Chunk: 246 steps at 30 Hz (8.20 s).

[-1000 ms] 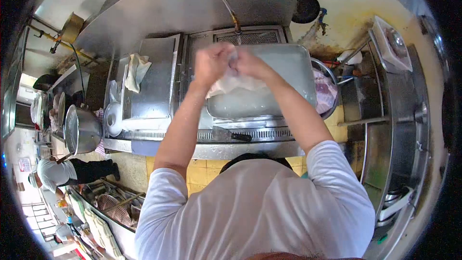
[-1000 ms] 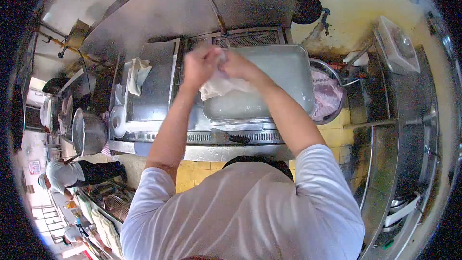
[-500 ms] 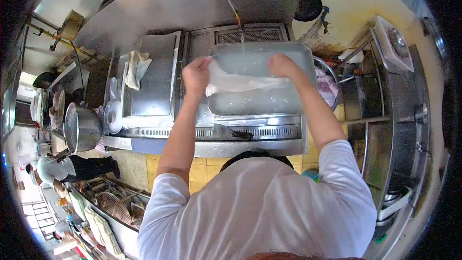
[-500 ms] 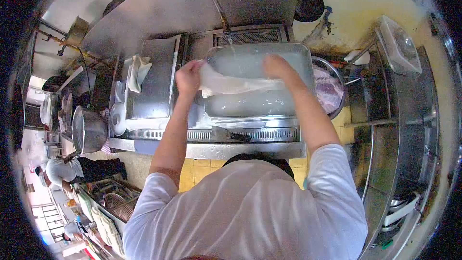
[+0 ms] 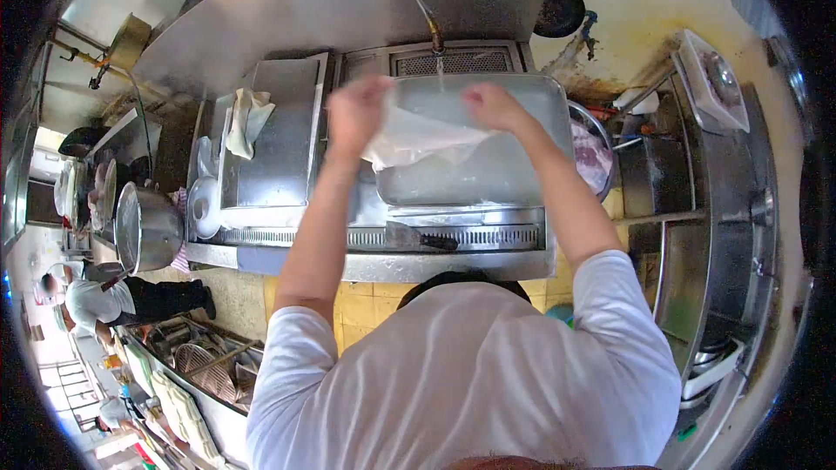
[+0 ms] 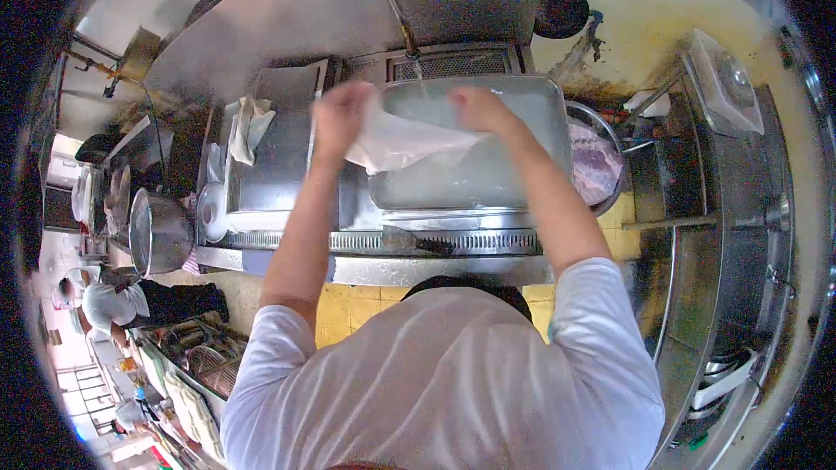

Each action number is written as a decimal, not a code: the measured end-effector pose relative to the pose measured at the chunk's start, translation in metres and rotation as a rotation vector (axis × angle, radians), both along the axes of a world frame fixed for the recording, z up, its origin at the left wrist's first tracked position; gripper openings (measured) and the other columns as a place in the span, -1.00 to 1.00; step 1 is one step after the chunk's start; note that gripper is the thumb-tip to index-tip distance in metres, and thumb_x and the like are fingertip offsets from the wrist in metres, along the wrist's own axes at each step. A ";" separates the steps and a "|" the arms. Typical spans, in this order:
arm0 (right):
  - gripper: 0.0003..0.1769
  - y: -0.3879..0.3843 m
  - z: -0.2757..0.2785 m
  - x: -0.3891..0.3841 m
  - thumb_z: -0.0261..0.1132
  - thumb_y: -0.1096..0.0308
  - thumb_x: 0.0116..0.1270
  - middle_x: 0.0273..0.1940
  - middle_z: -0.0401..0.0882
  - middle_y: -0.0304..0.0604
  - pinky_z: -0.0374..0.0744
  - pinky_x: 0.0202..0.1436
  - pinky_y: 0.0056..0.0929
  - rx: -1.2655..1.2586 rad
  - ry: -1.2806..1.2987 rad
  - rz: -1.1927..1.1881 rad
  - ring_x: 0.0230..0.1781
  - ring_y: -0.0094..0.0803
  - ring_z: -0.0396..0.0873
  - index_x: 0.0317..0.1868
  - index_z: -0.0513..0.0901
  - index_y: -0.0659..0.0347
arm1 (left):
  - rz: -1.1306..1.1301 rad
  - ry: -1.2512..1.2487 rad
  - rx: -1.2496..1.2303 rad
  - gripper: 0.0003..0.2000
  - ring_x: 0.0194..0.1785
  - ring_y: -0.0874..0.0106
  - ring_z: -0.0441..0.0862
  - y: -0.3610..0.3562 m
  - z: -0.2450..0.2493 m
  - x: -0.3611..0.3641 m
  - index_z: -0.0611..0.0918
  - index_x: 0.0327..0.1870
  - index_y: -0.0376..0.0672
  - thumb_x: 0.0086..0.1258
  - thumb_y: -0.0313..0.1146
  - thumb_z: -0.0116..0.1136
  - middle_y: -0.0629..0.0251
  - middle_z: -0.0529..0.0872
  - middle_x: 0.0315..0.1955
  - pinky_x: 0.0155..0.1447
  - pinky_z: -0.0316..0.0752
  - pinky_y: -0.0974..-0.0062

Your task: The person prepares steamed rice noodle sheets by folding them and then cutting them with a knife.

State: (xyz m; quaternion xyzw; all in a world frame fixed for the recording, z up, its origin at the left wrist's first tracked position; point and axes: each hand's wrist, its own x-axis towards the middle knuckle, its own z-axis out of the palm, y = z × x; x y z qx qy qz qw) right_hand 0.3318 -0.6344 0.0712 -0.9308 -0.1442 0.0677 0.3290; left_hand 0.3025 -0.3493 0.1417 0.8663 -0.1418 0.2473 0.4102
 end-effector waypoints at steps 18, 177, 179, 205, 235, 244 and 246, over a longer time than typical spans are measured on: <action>-0.83 -0.063 -0.050 -0.020 0.23 0.41 0.24 -0.39 0.68 -0.09 0.56 -0.26 -0.34 0.235 0.166 -0.109 -0.37 -0.44 0.59 -0.36 0.70 0.33 | 0.499 0.558 0.149 -0.67 -0.16 0.17 0.78 0.097 -0.101 0.001 0.77 -0.11 -0.28 0.31 -0.17 0.43 0.03 0.81 -0.29 0.03 0.62 0.25; -0.61 -0.097 -0.043 -0.237 0.28 0.48 0.14 0.13 0.56 0.13 0.41 0.36 -0.03 -0.085 -0.255 -0.441 0.20 0.09 0.47 0.02 0.70 0.34 | -0.503 0.420 0.720 -0.59 0.10 -0.01 0.65 -0.113 -0.075 0.101 0.80 -0.14 -0.11 0.44 0.05 0.12 0.02 0.75 -0.02 0.21 0.54 0.09; -0.61 -0.109 -0.050 -0.247 0.28 0.49 0.14 0.13 0.56 0.14 0.40 0.37 -0.04 -0.010 -0.273 -0.460 0.20 0.10 0.47 0.01 0.69 0.35 | -0.444 0.261 1.015 -0.57 0.11 0.00 0.65 -0.128 -0.078 0.123 0.80 -0.09 -0.10 0.51 0.06 0.04 0.02 0.74 0.00 0.25 0.52 0.10; -0.69 0.002 0.006 -0.056 0.25 0.53 0.34 -0.14 0.69 -0.14 0.63 -0.11 -0.47 0.846 0.258 0.058 -0.24 -0.43 0.64 0.09 0.64 0.35 | 0.618 0.704 0.080 -0.78 -0.22 0.13 0.78 0.086 -0.115 -0.287 0.81 -0.14 -0.13 0.29 -0.23 0.38 -0.03 0.80 -0.30 -0.06 0.64 0.22; -0.54 0.503 -0.052 -0.559 0.27 0.21 0.48 0.13 0.69 0.02 0.53 0.25 -0.33 -0.004 0.583 1.738 0.13 -0.26 0.63 0.26 0.61 0.31 | 0.855 1.099 -0.069 -0.64 0.10 0.08 0.70 0.255 -0.282 -0.657 0.75 0.03 -0.15 0.33 -0.13 0.29 0.00 0.76 0.00 0.19 0.58 0.15; -0.49 0.562 -0.048 -0.632 0.02 -0.08 0.57 0.47 0.38 -0.01 0.01 0.58 0.22 0.068 0.226 2.315 0.54 0.17 0.18 0.34 0.61 -0.05 | 1.234 1.109 -0.325 -0.63 0.12 0.08 0.69 0.264 -0.213 -0.718 0.75 0.03 -0.13 0.32 -0.11 0.31 0.02 0.76 0.00 0.19 0.58 0.14; -0.48 0.589 -0.055 -0.632 -0.03 -0.11 0.57 0.48 0.37 -0.01 0.00 0.57 0.30 -0.002 0.140 2.329 0.53 0.21 0.19 0.33 0.62 -0.12 | 1.315 1.109 -0.370 -0.63 0.12 0.08 0.68 0.289 -0.194 -0.703 0.75 0.03 -0.13 0.32 -0.10 0.31 0.03 0.76 0.00 0.19 0.58 0.14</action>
